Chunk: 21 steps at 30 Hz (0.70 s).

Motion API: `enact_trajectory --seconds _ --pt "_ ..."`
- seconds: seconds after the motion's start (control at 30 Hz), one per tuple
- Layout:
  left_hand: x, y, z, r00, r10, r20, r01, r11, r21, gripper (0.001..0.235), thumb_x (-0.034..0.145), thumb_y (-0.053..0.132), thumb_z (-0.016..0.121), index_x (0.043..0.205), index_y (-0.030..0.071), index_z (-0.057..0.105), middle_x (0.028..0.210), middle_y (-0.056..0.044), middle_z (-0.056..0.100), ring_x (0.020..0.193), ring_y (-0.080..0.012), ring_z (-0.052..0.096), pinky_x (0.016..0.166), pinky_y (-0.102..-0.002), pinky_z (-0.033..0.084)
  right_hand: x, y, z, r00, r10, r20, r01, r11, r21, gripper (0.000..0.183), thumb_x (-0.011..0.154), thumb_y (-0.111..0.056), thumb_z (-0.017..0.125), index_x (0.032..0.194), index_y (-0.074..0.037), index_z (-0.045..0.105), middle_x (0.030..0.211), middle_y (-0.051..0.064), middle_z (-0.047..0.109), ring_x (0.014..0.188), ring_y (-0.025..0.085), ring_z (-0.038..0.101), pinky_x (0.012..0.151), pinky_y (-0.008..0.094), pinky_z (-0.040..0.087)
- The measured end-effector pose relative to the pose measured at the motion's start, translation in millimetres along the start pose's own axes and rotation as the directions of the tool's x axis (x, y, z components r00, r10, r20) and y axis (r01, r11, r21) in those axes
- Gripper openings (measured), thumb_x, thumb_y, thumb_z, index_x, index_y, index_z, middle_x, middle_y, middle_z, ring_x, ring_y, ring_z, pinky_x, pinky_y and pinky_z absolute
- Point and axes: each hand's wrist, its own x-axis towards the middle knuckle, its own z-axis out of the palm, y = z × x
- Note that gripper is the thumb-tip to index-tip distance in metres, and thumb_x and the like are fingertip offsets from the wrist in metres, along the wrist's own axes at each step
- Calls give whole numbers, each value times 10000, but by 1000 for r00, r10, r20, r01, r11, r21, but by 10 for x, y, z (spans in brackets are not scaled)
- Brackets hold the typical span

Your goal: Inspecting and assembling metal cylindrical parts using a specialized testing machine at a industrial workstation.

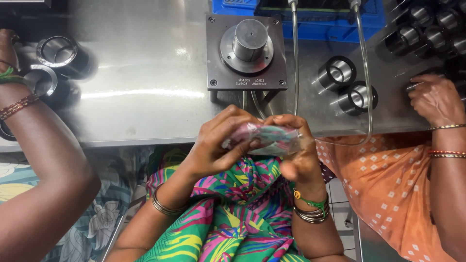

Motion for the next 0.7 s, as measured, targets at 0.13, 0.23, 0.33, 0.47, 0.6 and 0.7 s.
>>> enact_trajectory --seconds 0.13,0.23,0.33,0.47,0.6,0.7 --pt "40 63 50 997 -55 -58 55 998 -7 326 961 96 746 1258 44 625 1167 -128 698 1017 -262 693 886 -345 557 -130 139 -131 979 84 -187 -116 979 -169 531 968 -243 793 1352 7 524 1216 121 642 1139 183 631 1022 327 525" --pt "100 37 108 986 -133 -98 132 991 -18 407 955 104 735 1316 2 577 1139 -156 640 1043 -275 661 926 -348 526 19 48 -103 937 169 -307 -204 975 -88 415 1018 -90 716 1383 -14 534 1162 85 667 1071 139 644 981 292 526" --pt "128 -25 143 984 -133 -115 134 991 -2 356 986 96 714 1308 21 584 1184 -134 664 1073 -254 670 945 -337 525 102 -88 -265 919 154 -363 -223 962 -157 435 1002 -53 662 1408 -75 506 1154 45 651 1041 105 628 933 254 518" --pt "244 -157 14 945 -231 -230 182 959 -216 287 1036 105 649 1300 27 571 1193 -91 603 1039 -224 623 926 -338 529 251 -545 -834 800 -306 -516 5 864 -504 367 1055 50 634 1366 -91 500 1165 -8 557 993 70 543 927 233 498" --pt "486 -408 -128 948 -12 -319 31 998 53 248 1079 133 644 1287 33 552 1177 -98 576 1099 -228 575 1014 -336 469 353 -981 -1868 667 -518 -535 224 824 -520 141 1203 69 582 1302 -24 546 1065 23 525 839 75 498 734 205 454" --pt "693 -604 -78 932 11 -361 106 947 303 291 1079 156 632 1322 18 551 1281 -146 542 1209 -278 537 1087 -397 451 909 -1228 -2217 712 -344 -612 46 893 -448 237 1029 -18 532 1255 -79 567 1015 -10 596 710 49 519 546 206 439"
